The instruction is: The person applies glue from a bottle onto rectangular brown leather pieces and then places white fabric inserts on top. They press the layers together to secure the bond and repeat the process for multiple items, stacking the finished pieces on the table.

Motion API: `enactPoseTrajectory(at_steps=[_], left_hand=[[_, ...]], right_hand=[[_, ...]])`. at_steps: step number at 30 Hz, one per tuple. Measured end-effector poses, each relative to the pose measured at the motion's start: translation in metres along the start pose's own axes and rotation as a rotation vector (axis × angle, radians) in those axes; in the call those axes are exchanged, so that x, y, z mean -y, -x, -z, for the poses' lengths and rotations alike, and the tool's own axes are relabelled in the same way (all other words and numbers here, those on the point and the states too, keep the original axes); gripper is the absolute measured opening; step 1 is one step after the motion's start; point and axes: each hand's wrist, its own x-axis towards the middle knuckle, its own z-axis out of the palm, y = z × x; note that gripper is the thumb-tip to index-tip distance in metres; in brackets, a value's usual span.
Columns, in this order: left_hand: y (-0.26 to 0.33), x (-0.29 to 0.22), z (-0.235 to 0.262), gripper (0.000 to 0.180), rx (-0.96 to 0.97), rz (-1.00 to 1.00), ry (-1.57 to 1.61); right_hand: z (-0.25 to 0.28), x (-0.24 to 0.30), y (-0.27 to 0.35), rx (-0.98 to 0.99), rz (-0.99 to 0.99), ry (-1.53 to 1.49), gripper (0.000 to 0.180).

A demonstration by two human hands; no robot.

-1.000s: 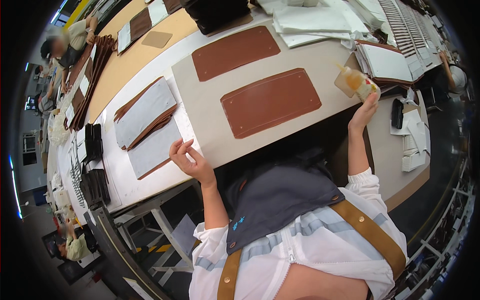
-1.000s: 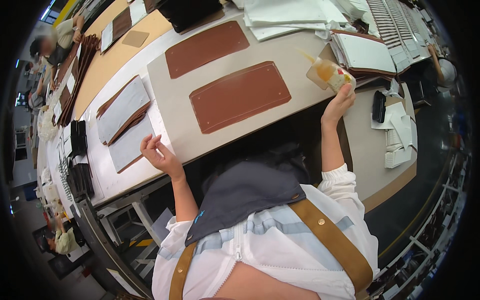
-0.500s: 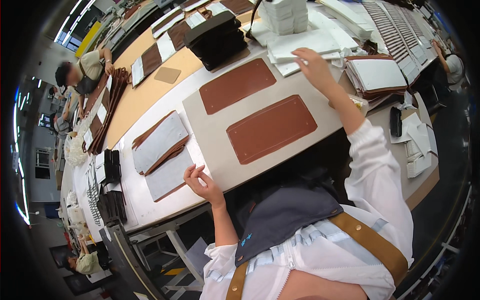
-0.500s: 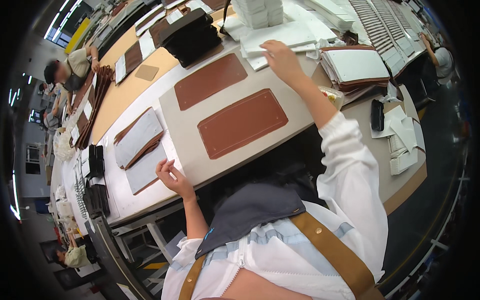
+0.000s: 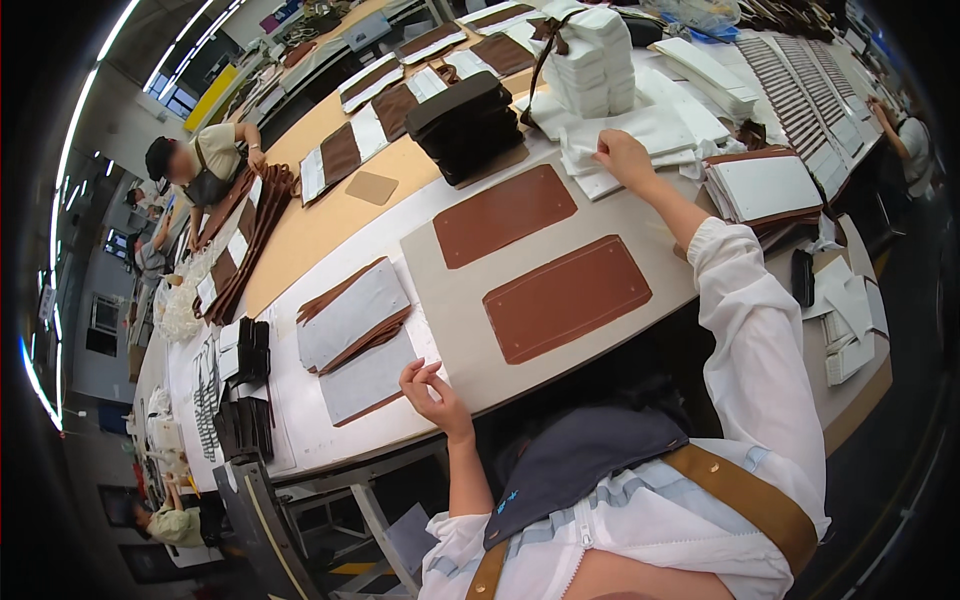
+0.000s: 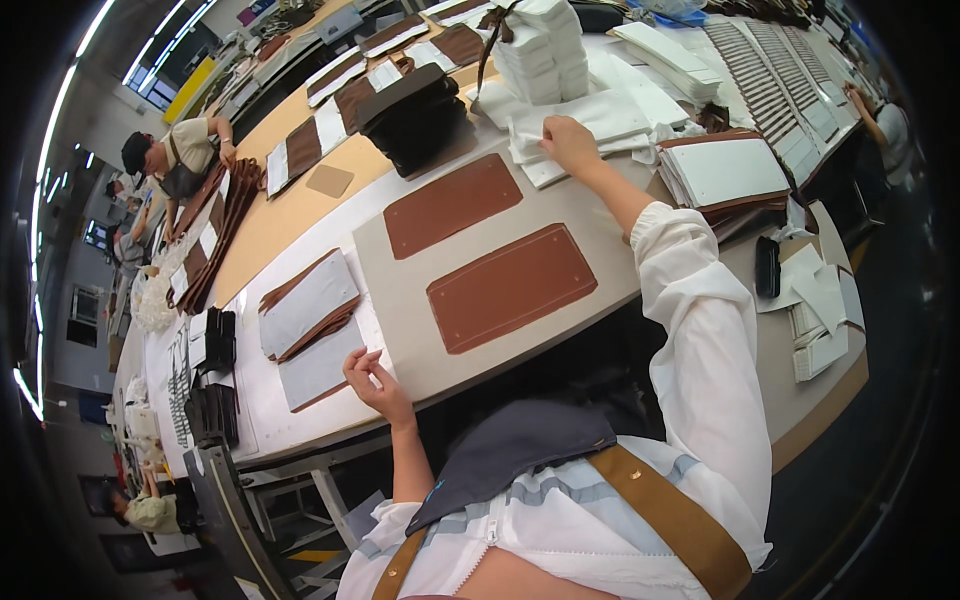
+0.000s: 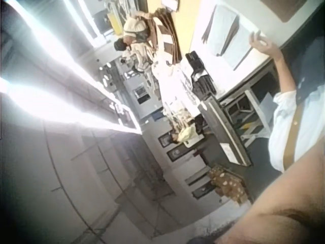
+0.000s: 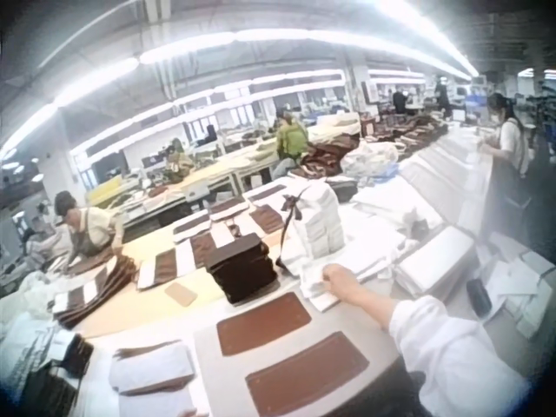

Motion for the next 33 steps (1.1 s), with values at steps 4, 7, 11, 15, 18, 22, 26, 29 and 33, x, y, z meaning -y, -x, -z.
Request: enactPoseTrajectory(at_steps=[4,7,11,15,18,22,26,29,33], left_hand=[[0.001,0.001,-0.001,0.018,-0.007,0.016,0.004],[-0.001,-0.002,0.000,0.018,0.004,0.019,0.003],[-0.001,-0.002,-0.004,0.018,0.009,0.016,0.018],[-0.003,0.004,0.002,0.014,0.000,0.134,0.088],[-0.027,-0.024,-0.016,0.015,0.061,0.055,0.245],[-0.086,-0.108,-0.096,0.020,0.495,0.071,0.576],[-0.116,-0.153,-0.224,0.035,0.852,0.146,0.630],[-0.114,-0.143,-0.298,0.036,0.759,-0.015,0.379],[-0.108,-0.157,-0.336,0.029,0.765,-0.027,0.260]], right_hand=[[0.006,-0.033,-0.020,0.257,-0.248,-0.429,0.015],[0.010,-0.071,-0.034,0.050,-0.545,-0.892,0.018],[0.055,-0.123,-0.063,-0.684,-0.938,-1.369,0.018],[0.121,-0.110,-0.070,-0.843,-0.658,-1.384,0.020],[0.148,-0.078,-0.069,-0.618,-0.397,-1.278,0.018],[0.137,-0.052,-0.057,-0.291,-0.304,-1.013,0.019],[0.094,-0.038,-0.043,0.027,-0.260,-0.887,0.020],[0.067,0.007,-0.024,0.116,-0.312,-0.891,0.018],[0.056,-0.013,-0.011,0.238,-0.336,-0.833,0.017]])
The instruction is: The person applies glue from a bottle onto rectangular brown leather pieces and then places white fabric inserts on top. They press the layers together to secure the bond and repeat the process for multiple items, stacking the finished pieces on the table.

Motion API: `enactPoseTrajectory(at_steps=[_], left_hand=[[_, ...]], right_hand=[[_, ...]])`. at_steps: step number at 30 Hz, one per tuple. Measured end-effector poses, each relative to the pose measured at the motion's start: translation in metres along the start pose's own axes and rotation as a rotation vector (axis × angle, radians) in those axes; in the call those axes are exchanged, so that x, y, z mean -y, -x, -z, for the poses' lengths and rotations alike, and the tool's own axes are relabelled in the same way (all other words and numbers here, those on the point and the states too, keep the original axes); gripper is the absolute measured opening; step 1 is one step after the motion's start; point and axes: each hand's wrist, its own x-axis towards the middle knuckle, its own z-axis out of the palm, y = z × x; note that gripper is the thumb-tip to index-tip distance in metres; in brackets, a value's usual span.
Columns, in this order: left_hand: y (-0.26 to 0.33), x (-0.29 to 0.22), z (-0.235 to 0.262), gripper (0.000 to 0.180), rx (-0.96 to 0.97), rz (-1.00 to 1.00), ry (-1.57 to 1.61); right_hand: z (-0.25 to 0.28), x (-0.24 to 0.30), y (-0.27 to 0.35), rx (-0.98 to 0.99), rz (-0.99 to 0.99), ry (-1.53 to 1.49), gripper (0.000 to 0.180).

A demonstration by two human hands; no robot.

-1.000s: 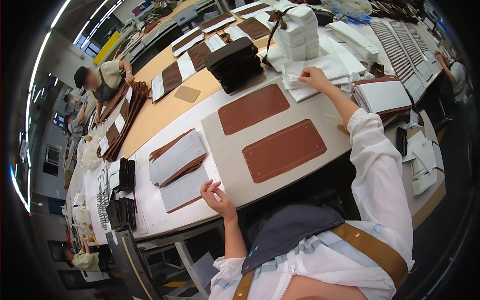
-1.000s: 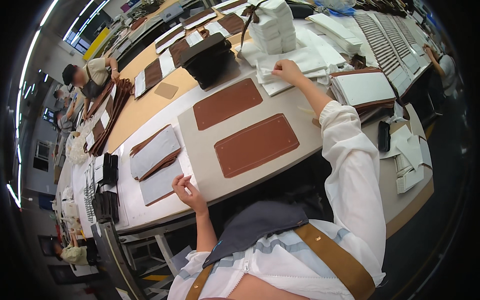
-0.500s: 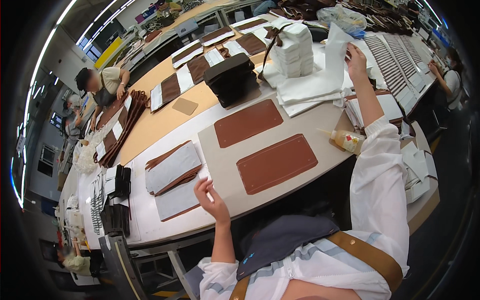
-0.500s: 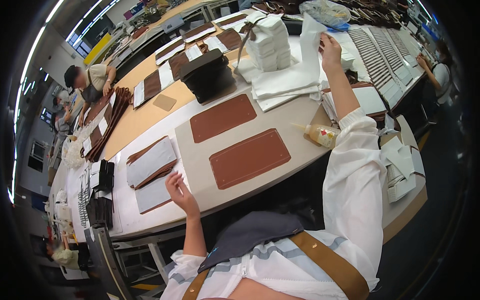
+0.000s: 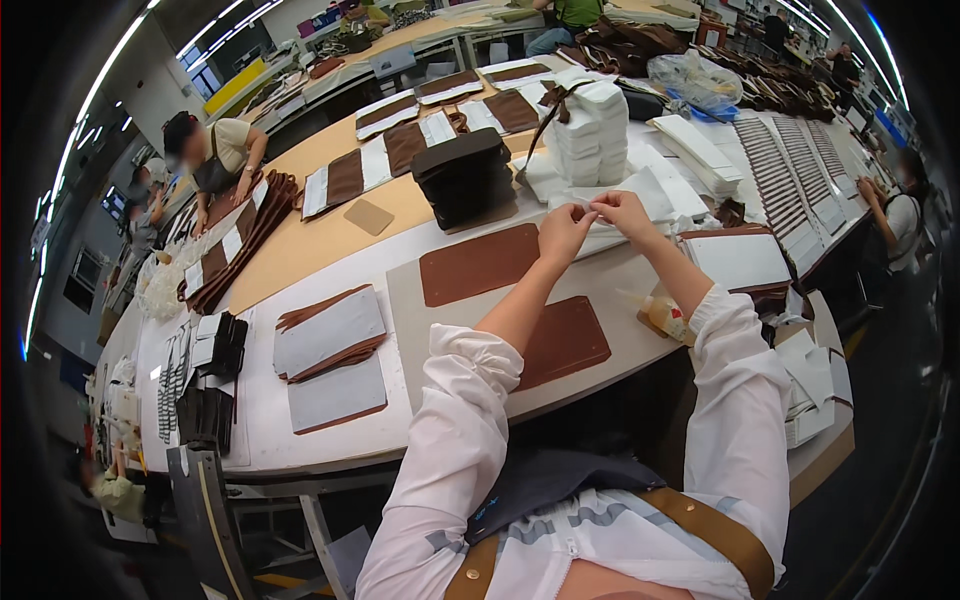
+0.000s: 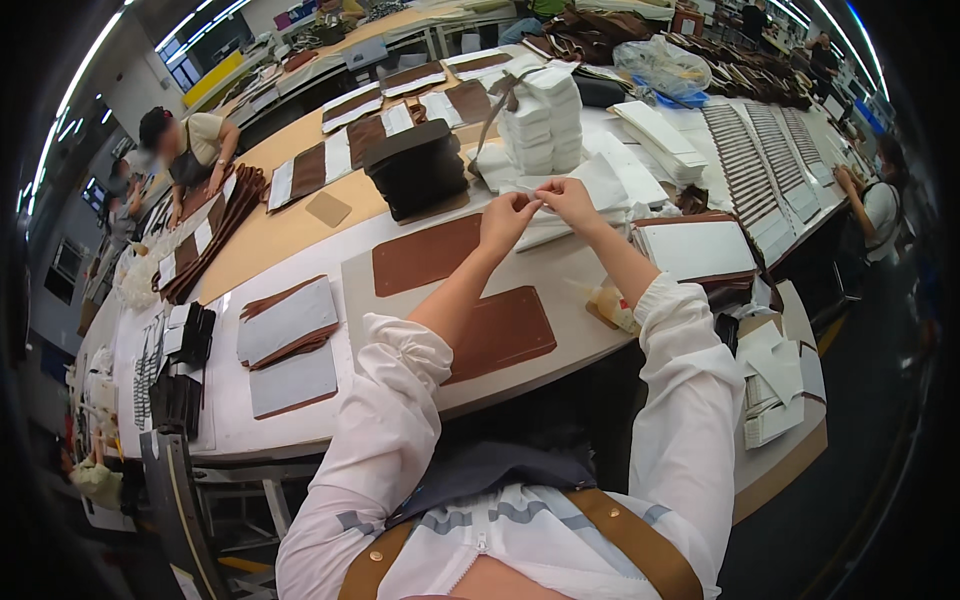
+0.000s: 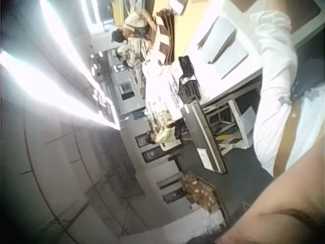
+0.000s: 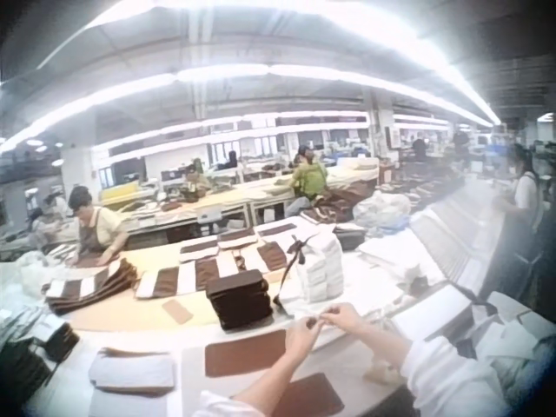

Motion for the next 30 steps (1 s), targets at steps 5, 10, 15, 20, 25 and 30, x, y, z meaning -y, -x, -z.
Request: enactPoseTrajectory(at_steps=[5,10,15,20,25,30], left_hand=[[0.000,0.017,-0.012,0.024,0.006,0.066,0.148],[0.000,0.020,-0.014,0.021,0.003,0.267,0.314],[0.001,0.034,-0.012,0.023,0.050,0.414,0.460],[0.002,0.049,-0.003,0.032,0.185,0.430,0.305],[0.013,0.005,0.025,0.048,0.215,0.183,-0.034],[0.047,-0.098,0.058,0.076,0.710,0.089,0.922]], right_hand=[[0.003,-0.013,-0.004,-0.018,-0.124,-0.107,0.016],[0.093,-0.047,-0.052,-0.564,-0.173,-0.646,0.021],[0.237,0.001,-0.054,-1.328,0.038,-0.920,0.035],[0.262,0.076,-0.010,-1.295,0.345,-0.471,0.025],[0.187,0.112,0.017,-0.832,0.529,0.322,0.029],[0.078,0.149,0.044,-0.460,0.634,0.153,0.023]])
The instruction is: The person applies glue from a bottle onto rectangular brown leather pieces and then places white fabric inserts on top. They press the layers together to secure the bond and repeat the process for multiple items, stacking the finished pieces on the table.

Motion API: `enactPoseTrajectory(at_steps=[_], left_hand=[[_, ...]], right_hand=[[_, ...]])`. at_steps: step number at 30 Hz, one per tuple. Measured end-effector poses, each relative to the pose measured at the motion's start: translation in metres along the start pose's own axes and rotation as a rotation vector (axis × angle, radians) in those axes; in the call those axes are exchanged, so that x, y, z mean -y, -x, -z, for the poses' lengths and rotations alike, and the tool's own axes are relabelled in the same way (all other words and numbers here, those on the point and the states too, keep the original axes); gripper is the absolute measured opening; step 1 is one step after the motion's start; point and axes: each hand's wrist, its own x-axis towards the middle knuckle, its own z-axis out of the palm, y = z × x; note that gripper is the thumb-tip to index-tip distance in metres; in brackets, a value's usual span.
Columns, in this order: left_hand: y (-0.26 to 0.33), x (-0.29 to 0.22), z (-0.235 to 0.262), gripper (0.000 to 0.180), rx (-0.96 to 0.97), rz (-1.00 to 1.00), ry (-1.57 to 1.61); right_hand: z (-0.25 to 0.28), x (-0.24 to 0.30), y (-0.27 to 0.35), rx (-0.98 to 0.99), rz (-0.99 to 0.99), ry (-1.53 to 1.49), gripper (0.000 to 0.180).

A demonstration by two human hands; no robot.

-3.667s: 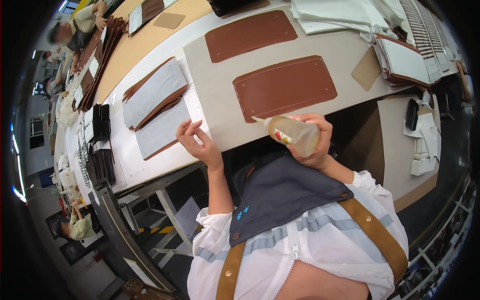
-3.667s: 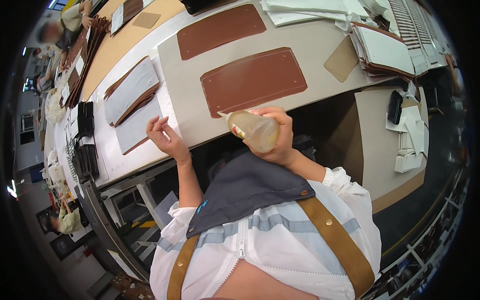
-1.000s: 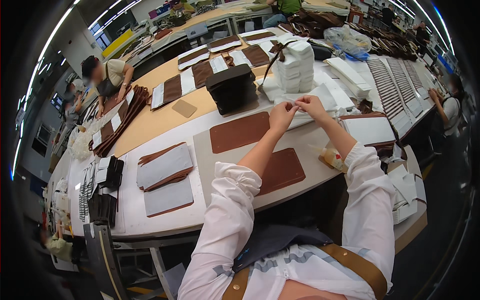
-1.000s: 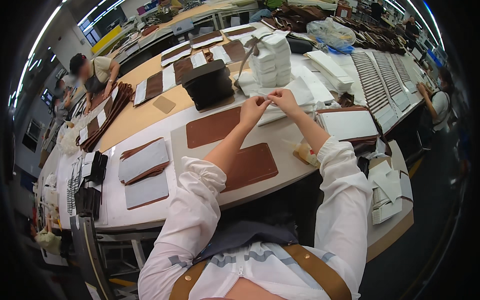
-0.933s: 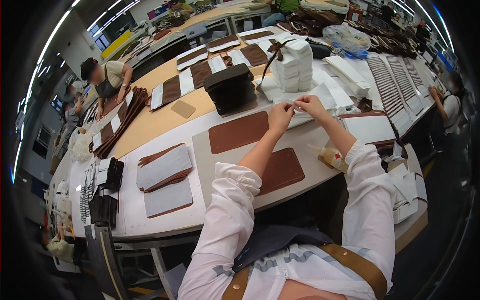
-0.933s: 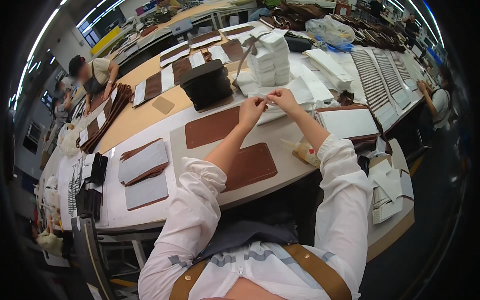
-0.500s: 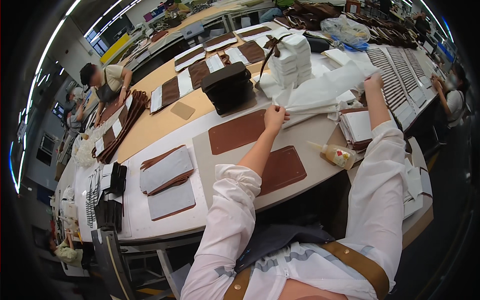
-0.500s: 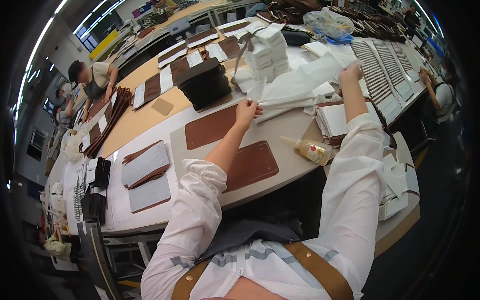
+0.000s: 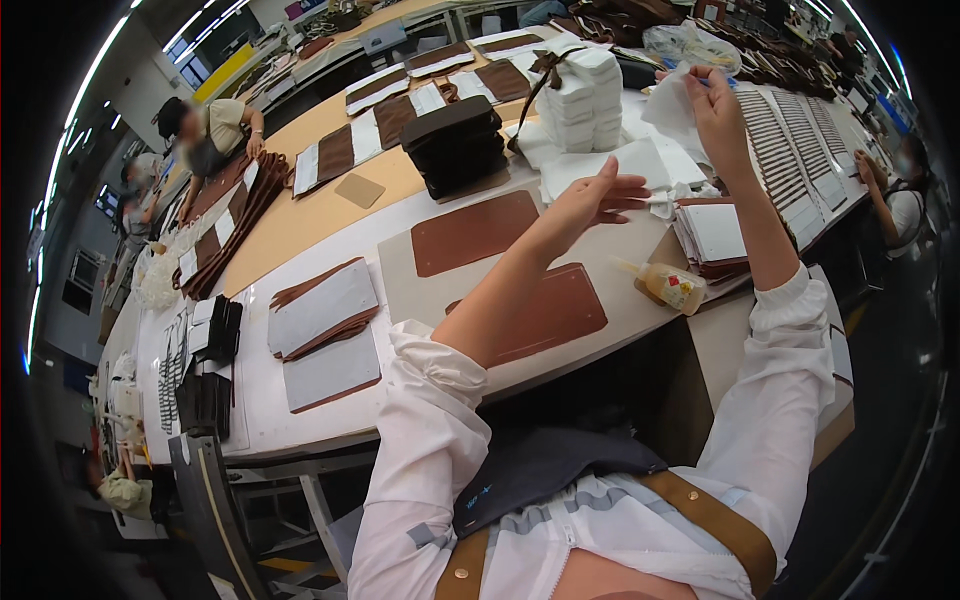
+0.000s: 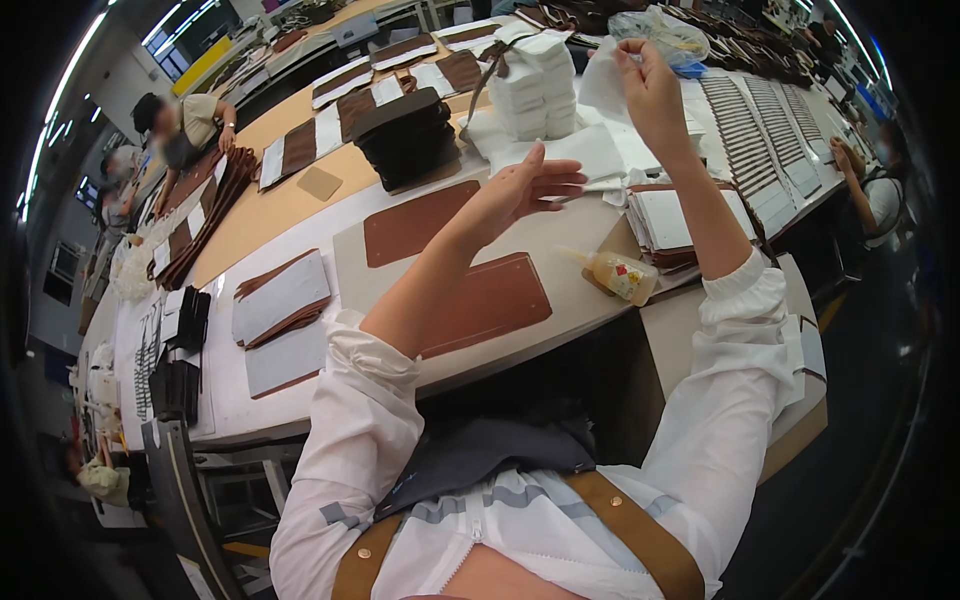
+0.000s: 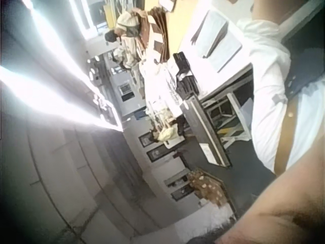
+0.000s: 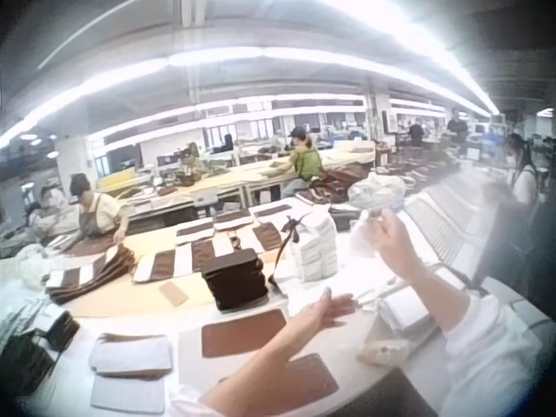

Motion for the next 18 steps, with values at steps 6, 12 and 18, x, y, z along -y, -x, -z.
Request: enactPoseTrajectory(at_steps=[6,12,18], left_hand=[[0.021,-0.023,-0.022,0.086,-0.049,-0.044,0.416],[0.048,-0.054,-0.007,0.046,-0.345,-0.142,0.465],[0.086,-0.116,0.003,0.038,-0.261,-0.184,-0.409]], right_hand=[[-0.030,0.052,0.039,0.175,0.144,0.161,0.015],[-0.051,0.099,0.097,0.238,0.556,0.343,0.019],[-0.041,0.116,0.127,0.313,0.575,0.076,0.043]])
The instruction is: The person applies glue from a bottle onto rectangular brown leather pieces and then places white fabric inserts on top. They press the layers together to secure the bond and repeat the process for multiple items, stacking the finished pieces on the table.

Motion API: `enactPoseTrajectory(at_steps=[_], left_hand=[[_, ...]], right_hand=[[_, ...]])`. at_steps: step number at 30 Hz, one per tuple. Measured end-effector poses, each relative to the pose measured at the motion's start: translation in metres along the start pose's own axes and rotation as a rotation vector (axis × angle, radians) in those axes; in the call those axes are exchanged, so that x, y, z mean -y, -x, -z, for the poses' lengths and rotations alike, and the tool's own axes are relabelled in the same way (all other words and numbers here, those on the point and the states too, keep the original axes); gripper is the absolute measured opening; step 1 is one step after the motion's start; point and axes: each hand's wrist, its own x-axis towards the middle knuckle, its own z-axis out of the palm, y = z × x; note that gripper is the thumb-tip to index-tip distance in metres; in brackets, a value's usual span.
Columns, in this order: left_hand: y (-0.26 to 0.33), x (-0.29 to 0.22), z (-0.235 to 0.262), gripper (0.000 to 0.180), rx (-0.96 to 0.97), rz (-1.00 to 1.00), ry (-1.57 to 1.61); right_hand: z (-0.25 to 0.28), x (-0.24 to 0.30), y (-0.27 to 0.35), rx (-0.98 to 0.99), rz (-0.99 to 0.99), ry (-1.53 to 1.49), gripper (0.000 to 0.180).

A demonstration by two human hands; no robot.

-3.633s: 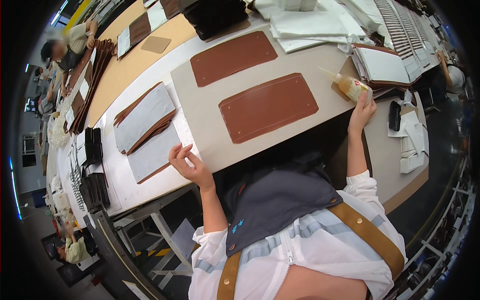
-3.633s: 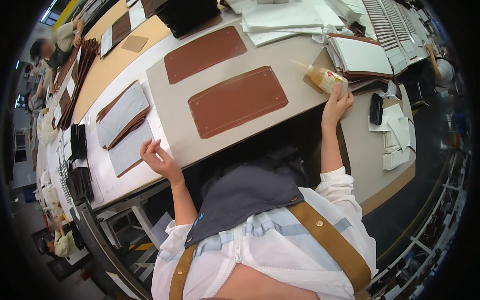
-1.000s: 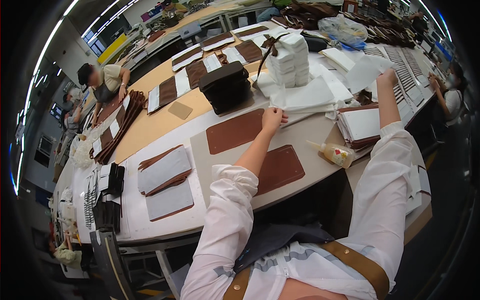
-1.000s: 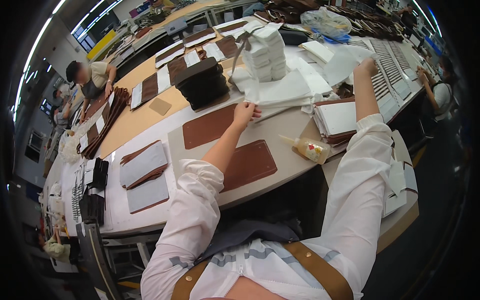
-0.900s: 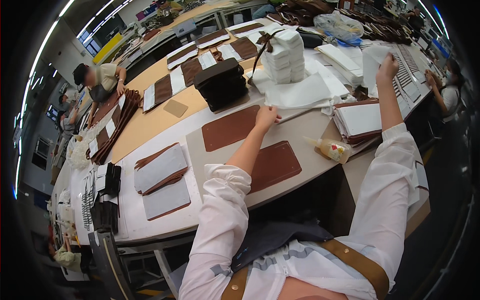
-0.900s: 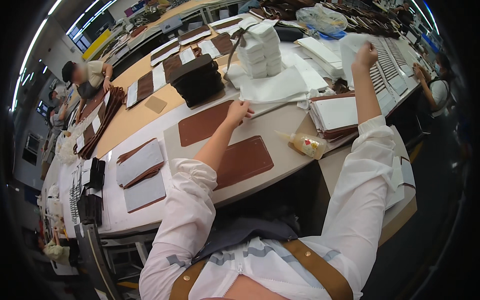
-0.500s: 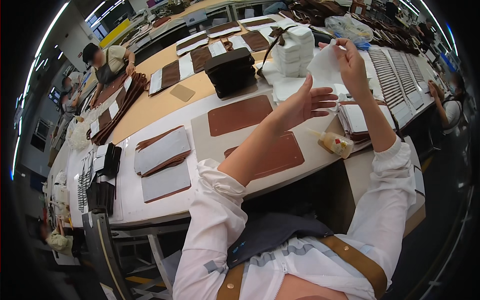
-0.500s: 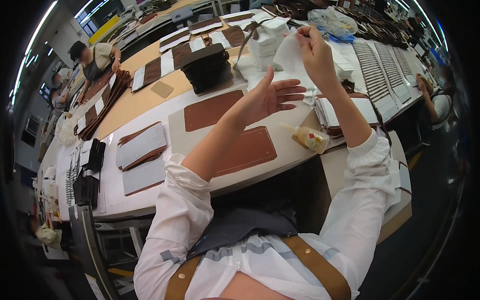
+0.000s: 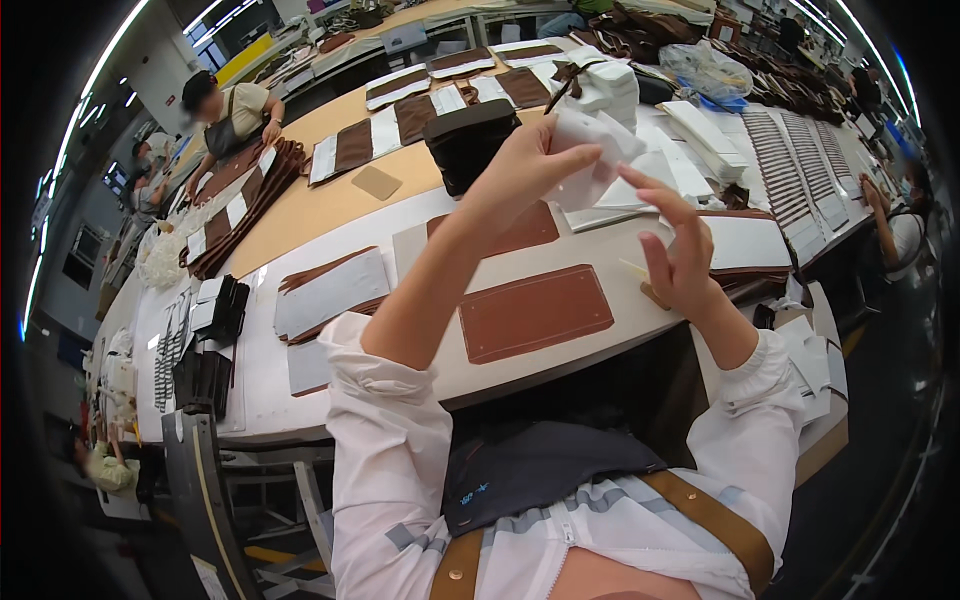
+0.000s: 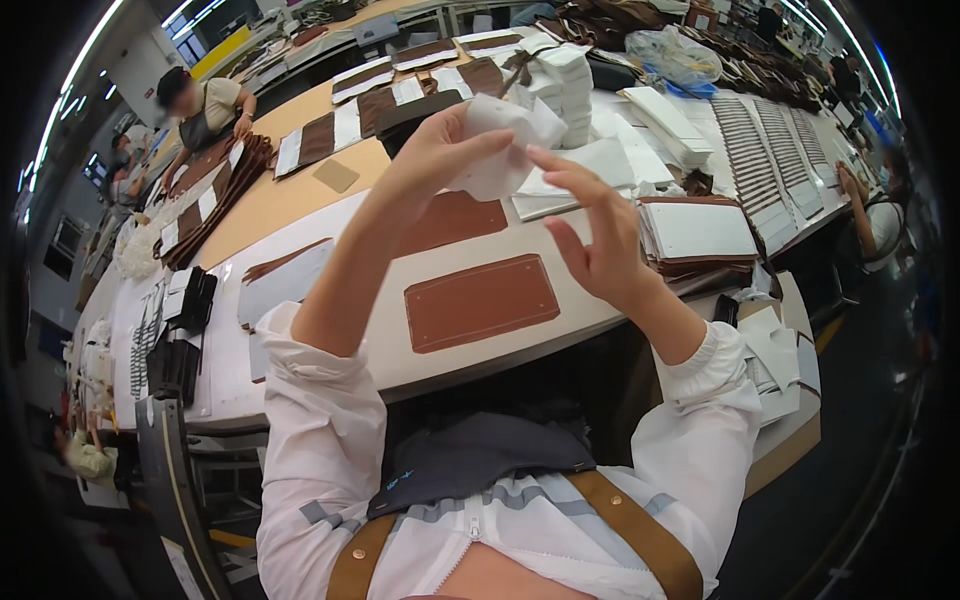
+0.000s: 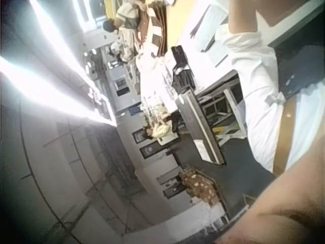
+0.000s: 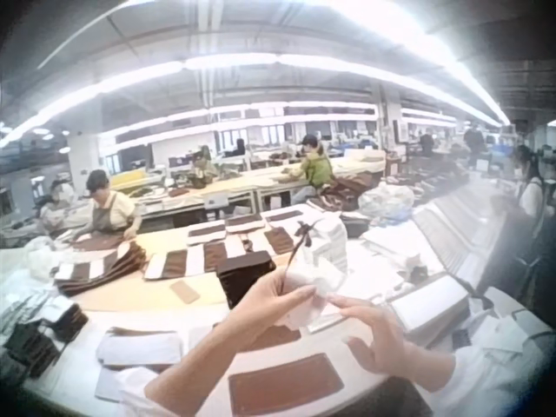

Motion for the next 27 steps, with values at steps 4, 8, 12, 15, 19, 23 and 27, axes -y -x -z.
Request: enactPoseTrajectory(at_steps=[4,8,12,15,19,23,27], left_hand=[[0.018,-0.045,0.007,0.036,0.151,-0.067,-0.843],[0.036,-0.065,0.009,0.023,0.140,-0.231,-1.189],[0.052,-0.081,0.030,0.018,0.094,-0.348,-1.185],[0.067,-0.091,0.050,0.020,0.038,-0.396,-1.141],[0.094,-0.090,0.077,0.018,-0.131,-0.202,-1.103],[0.117,-0.018,0.111,0.021,-0.300,-0.007,-0.509],[0.143,0.067,0.109,0.024,-0.399,0.211,-0.382]], right_hand=[[-0.012,-0.004,-0.018,-0.018,-0.217,-0.120,0.063],[-0.039,-0.024,-0.017,0.277,-0.500,-0.611,0.064],[-0.057,-0.025,-0.002,0.477,-0.678,-0.702,0.036],[-0.066,-0.029,0.015,0.530,-0.652,-0.735,0.025],[-0.060,-0.037,0.040,0.518,-0.859,-0.750,0.021],[-0.068,-0.033,0.060,0.138,-1.035,-0.899,0.023],[-0.086,-0.032,0.081,-0.140,-1.135,-0.915,0.020]])
